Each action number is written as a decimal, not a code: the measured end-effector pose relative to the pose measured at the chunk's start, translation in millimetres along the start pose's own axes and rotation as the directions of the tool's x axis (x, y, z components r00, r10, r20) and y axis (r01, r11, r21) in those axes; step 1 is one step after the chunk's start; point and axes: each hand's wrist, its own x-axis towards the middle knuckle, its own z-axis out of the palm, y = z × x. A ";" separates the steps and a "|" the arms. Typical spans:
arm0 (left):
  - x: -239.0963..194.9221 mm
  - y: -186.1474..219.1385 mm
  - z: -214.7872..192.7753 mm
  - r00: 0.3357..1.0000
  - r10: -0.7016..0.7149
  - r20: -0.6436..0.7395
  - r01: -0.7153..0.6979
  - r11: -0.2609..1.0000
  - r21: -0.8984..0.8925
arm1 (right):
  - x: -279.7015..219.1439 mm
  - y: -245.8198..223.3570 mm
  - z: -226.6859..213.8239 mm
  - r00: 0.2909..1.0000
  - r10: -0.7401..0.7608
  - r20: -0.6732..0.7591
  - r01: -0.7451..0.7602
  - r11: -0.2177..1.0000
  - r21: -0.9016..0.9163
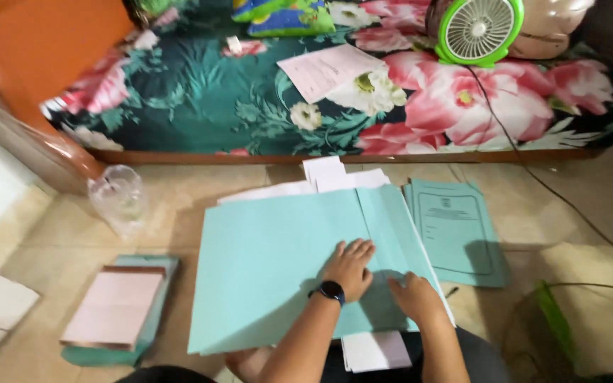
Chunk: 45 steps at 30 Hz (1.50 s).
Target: A person is sorting through green paper folders and organizing them into a larger light blue folder while sitting on the floor.
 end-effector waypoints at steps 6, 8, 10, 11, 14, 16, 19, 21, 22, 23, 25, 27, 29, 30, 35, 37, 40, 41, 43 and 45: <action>-1.7 5.6 -3.7 1.000 0.000 -0.002 0.000 0.998 -0.063 | -13.9 -4.7 9.6 0.999 0.012 0.030 -0.022 0.937 0.349; 2.4 11.6 -15.4 1.000 0.017 -0.023 -0.019 0.997 -0.075 | -23.0 -20.5 -2.2 0.996 -0.076 -0.049 0.089 0.918 0.387; 4.3 25.7 -37.7 0.947 -0.108 -0.303 -0.010 0.931 -0.365 | -34.2 -34.7 -12.7 0.964 -0.101 -0.247 0.181 0.928 0.325; 12.7 35.6 -42.8 0.948 -0.104 -0.302 -0.012 0.933 -0.360 | -48.3 -46.9 -36.0 0.963 -0.101 -0.248 0.182 0.926 0.331; 29.4 64.3 -71.4 0.852 -0.515 -0.099 0.238 0.547 -0.803 | -91.7 -78.3 -97.1 0.913 -0.071 -0.403 0.164 0.966 0.200; 33.1 82.3 -108.5 0.857 -0.514 -0.047 0.161 0.352 -0.922 | -118.1 -92.5 -128.1 0.804 -0.331 -0.495 0.393 0.919 0.024; 1.6 62.3 -139.0 0.845 -0.534 -0.007 0.197 0.325 -0.925 | -141.8 -105.7 -151.3 0.742 -0.594 -0.311 0.653 0.744 0.140; -38.3 46.6 -160.9 0.813 -0.582 -0.024 0.236 0.367 -0.900 | -149.2 -104.5 -162.3 0.748 -0.642 -0.170 0.653 0.663 0.366; -57.9 37.0 -173.7 0.785 -0.618 -0.043 0.275 0.410 -0.870 | -153.0 -105.3 -166.3 0.717 -0.696 -0.046 0.588 0.568 0.577; -74.4 27.4 -175.9 0.786 -0.617 -0.044 0.280 0.417 -0.865 | -145.1 -106.6 -160.1 0.717 -0.695 -0.051 0.586 0.562 0.583; -113.5 8.9 -181.3 0.576 -0.812 0.095 0.554 0.302 -0.775 | -133.8 -109.9 -144.9 0.805 -0.587 -0.079 0.538 0.669 0.513; -139.5 -13.5 -166.5 0.503 -0.854 0.136 0.667 0.283 -0.689 | -113.0 -109.6 -107.8 0.810 -0.587 -0.023 0.550 0.745 0.377; -159.1 -33.3 -149.6 0.420 -0.893 0.164 0.761 0.248 -0.600 | -86.2 -97.8 -55.4 0.809 -0.587 0.036 0.566 0.794 0.222; -168.2 -38.1 -137.8 0.428 -0.903 0.044 0.833 0.376 -0.405 | -74.2 -81.7 -21.1 0.795 -0.604 0.062 0.596 0.795 0.112; -169.7 -58.8 -98.1 0.640 -0.727 -0.250 0.769 0.613 0.183 | -60.0 -73.7 17.3 0.760 -0.641 0.105 0.649 0.755 -0.089; -139.7 -45.6 -118.0 0.821 -0.482 -0.306 0.553 0.805 0.214 | -74.6 -98.9 -13.4 0.790 -0.505 0.346 0.593 0.773 -0.225; -104.1 -54.0 -123.0 0.807 -0.560 0.186 0.536 0.828 0.166 | -73.8 -95.9 -4.7 0.792 -0.474 0.386 0.588 0.763 -0.270; -101.5 -59.3 -123.8 0.809 -0.561 0.176 0.540 0.827 0.153 | -74.5 -98.3 -4.8 0.792 -0.474 0.385 0.591 0.755 -0.284; -98.7 -67.8 -120.6 0.729 -0.559 0.395 0.499 0.829 0.254 | -78.7 -98.4 -2.3 0.789 -0.492 0.367 0.607 0.712 -0.352; -96.3 -67.4 -122.0 0.730 -0.559 0.393 0.499 0.829 0.253 | -60.6 -85.2 17.4 0.777 -0.541 0.321 0.629 0.676 -0.384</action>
